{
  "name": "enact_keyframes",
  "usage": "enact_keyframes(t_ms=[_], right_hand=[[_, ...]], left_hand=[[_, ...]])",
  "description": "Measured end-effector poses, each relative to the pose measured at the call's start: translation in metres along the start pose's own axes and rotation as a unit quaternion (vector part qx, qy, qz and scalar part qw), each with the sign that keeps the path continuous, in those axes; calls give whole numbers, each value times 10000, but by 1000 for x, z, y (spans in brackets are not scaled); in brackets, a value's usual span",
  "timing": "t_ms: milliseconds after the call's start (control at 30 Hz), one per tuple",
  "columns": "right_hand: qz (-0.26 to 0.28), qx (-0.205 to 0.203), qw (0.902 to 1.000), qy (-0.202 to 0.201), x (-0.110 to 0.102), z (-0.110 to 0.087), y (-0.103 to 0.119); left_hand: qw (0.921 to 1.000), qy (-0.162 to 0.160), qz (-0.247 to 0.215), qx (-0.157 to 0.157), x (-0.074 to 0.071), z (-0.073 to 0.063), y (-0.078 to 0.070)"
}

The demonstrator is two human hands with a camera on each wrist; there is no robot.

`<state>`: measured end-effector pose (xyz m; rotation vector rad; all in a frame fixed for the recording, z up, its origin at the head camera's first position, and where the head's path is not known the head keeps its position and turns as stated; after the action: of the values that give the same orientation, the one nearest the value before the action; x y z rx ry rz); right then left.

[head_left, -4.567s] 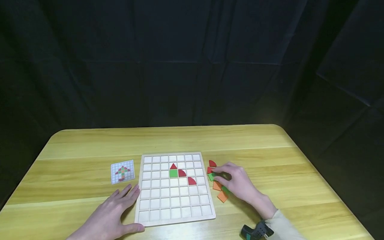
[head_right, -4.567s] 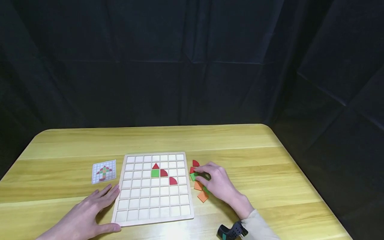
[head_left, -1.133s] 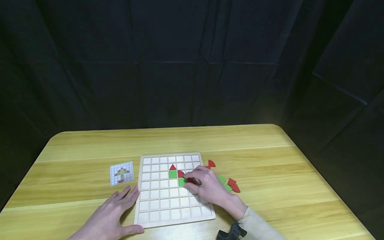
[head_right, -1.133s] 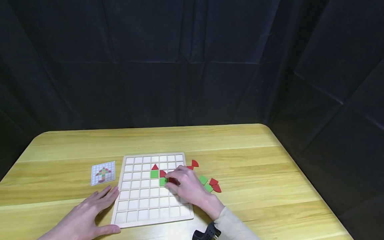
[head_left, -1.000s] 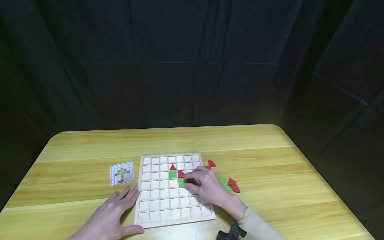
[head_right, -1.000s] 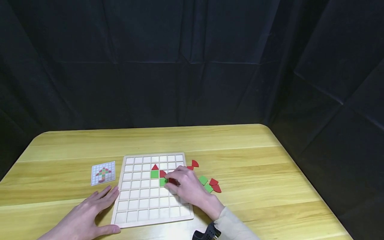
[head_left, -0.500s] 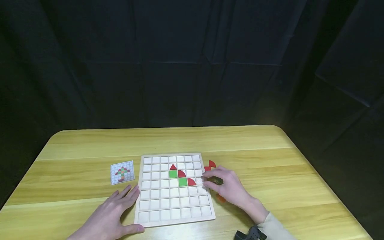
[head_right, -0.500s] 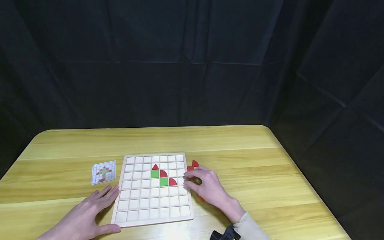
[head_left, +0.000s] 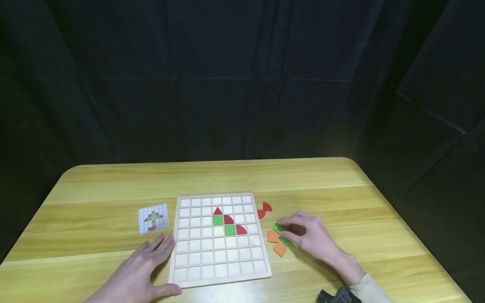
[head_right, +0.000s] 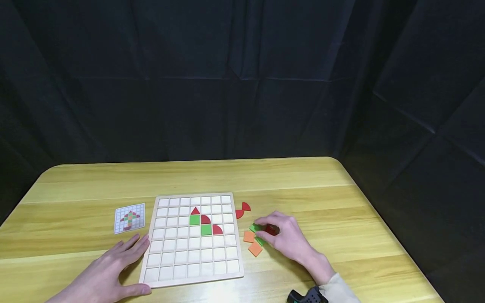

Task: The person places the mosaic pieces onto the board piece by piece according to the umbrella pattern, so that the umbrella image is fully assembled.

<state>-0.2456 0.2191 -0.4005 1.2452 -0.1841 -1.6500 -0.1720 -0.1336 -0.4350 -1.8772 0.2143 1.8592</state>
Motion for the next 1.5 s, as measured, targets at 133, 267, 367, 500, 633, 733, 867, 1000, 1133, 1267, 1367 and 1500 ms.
enact_keyframes(t_ms=[133, 267, 367, 500, 633, 733, 867, 1000, 1133, 1267, 1367, 1500], right_hand=[[-14, -339, 9994, 87, 5, -1, 7], [129, -521, 9985, 107, 8, -3, 12], [219, -520, 9983, 123, 11, -3, 13], [150, -450, 9987, 178, 15, -2, 13], [-13, -375, 9991, 184, 17, 0, 12], [-95, -321, 9993, 161, 17, 3, 11], [-157, -152, 9997, 134, 18, 5, 9], [-84, 31, 9999, 99, 19, 8, 7], [50, 63, 10000, 11, 20, 13, 11], [163, 108, 9998, 103, 30, 20, 18], [235, 158, 9992, 294, 41, 26, 24], [249, 58, 9986, 471, 56, 34, 34]], left_hand=[[10000, -35, 9, 11, -1, 0, 0], [10000, -14, -7, 15, 0, 0, 0], [10000, -7, -11, 5, 0, 0, 0], [10000, 10, -18, -11, -1, 1, 0], [10000, 65, -59, -28, 0, 1, 0], [9999, 89, -72, -33, 0, 1, 0], [9999, 119, -58, -49, 0, 2, 0], [9998, 175, -111, -71, 1, 2, 1], [9996, 210, -158, -50, 2, 2, 1], [9997, 207, -104, -4, 2, 1, 1], [9998, 183, -84, 42, 2, 1, 0], [9998, 144, -94, 81, 1, 1, 0]])
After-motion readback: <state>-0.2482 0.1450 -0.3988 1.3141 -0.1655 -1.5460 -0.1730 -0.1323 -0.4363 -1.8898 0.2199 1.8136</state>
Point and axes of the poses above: each hand's wrist, its own z-axis towards the middle knuckle, its own x-axis out of the palm, y = z × x, the point moved 10 cm from there along z, towards the middle knuckle, and after that the axes turned 12 degrees about z, right-handed, at the moved point
